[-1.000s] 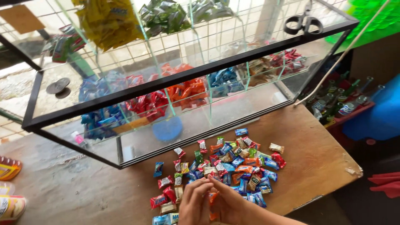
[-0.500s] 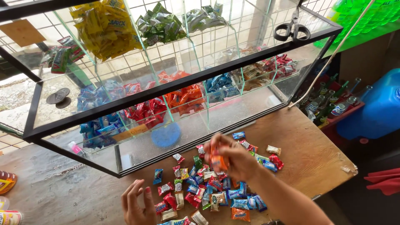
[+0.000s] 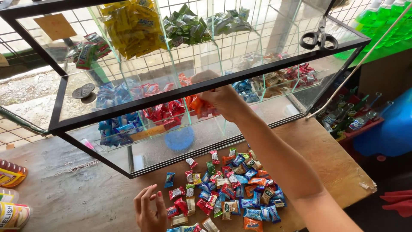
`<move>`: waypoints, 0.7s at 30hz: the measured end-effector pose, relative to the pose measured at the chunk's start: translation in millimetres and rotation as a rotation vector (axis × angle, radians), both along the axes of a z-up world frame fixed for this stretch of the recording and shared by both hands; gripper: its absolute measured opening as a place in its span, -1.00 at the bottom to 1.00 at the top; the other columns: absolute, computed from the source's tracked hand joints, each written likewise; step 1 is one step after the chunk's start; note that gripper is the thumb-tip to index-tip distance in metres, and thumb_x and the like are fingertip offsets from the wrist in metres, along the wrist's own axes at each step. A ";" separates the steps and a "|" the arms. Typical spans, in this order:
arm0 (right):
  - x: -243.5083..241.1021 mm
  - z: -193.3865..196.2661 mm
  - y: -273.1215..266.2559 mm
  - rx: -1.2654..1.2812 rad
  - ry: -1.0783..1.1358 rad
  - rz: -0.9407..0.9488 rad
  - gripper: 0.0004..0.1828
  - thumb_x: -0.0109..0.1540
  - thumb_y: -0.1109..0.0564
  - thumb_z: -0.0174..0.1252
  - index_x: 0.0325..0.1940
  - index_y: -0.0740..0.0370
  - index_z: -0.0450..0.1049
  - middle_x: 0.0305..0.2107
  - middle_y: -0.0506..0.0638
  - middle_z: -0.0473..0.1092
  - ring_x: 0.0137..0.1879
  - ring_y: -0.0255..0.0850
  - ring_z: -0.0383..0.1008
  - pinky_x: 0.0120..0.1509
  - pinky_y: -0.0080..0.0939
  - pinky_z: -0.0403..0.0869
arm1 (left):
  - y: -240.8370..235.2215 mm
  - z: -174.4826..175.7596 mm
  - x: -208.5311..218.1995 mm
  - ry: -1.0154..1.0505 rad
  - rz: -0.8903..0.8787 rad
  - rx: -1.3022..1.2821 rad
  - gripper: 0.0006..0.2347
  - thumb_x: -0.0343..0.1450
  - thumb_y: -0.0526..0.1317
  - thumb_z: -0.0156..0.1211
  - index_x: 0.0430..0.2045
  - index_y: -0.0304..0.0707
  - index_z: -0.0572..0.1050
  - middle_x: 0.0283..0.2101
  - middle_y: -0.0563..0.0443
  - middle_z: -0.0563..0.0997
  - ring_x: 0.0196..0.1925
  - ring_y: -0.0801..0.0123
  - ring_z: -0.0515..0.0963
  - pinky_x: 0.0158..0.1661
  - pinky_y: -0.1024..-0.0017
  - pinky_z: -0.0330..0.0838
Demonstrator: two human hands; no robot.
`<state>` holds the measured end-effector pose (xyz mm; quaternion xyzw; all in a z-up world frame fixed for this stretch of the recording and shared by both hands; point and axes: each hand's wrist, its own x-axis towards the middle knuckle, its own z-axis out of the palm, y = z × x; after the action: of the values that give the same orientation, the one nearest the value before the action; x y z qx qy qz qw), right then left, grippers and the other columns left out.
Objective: Sort various wrapped candies from a pile into organized glass display compartments.
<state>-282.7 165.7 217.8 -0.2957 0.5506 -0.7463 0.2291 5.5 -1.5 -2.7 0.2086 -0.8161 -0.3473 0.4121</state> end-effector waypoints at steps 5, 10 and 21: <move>-37.5 -27.2 -32.1 0.357 1.221 -0.563 -0.64 0.22 0.22 0.30 0.09 0.10 0.43 -0.02 0.11 0.47 0.19 0.07 0.44 0.24 0.05 0.52 | -0.9 -3.9 -5.2 -0.057 -0.030 -0.007 -0.80 0.43 -0.31 0.21 -0.07 -0.22 0.56 0.04 -0.13 0.57 0.11 0.21 0.56 -0.12 0.36 0.62; -37.0 -20.1 -44.1 0.767 1.375 -0.501 -0.51 0.20 0.05 0.20 0.21 0.12 0.34 0.18 0.25 0.33 0.26 0.23 0.32 0.29 0.28 0.32 | 2.7 11.6 -3.0 -0.002 -0.029 -0.017 -0.80 0.44 -0.33 0.21 -0.06 -0.23 0.55 0.03 -0.14 0.56 0.06 0.23 0.56 -0.12 0.38 0.61; -67.8 -31.2 -58.5 0.992 1.323 -0.481 -0.57 0.39 -0.05 0.02 0.28 0.16 0.38 0.13 0.34 0.36 0.20 0.32 0.39 0.26 0.24 0.38 | 4.3 26.9 1.4 0.034 -0.081 -0.043 -0.80 0.47 -0.38 0.20 -0.04 -0.27 0.51 0.04 -0.14 0.55 0.05 0.15 0.54 -0.08 0.39 0.60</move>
<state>-350.5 107.2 186.5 -0.4108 0.8810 -0.1222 -0.2003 6.8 2.7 24.2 0.1605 -0.8240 -0.3493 0.4162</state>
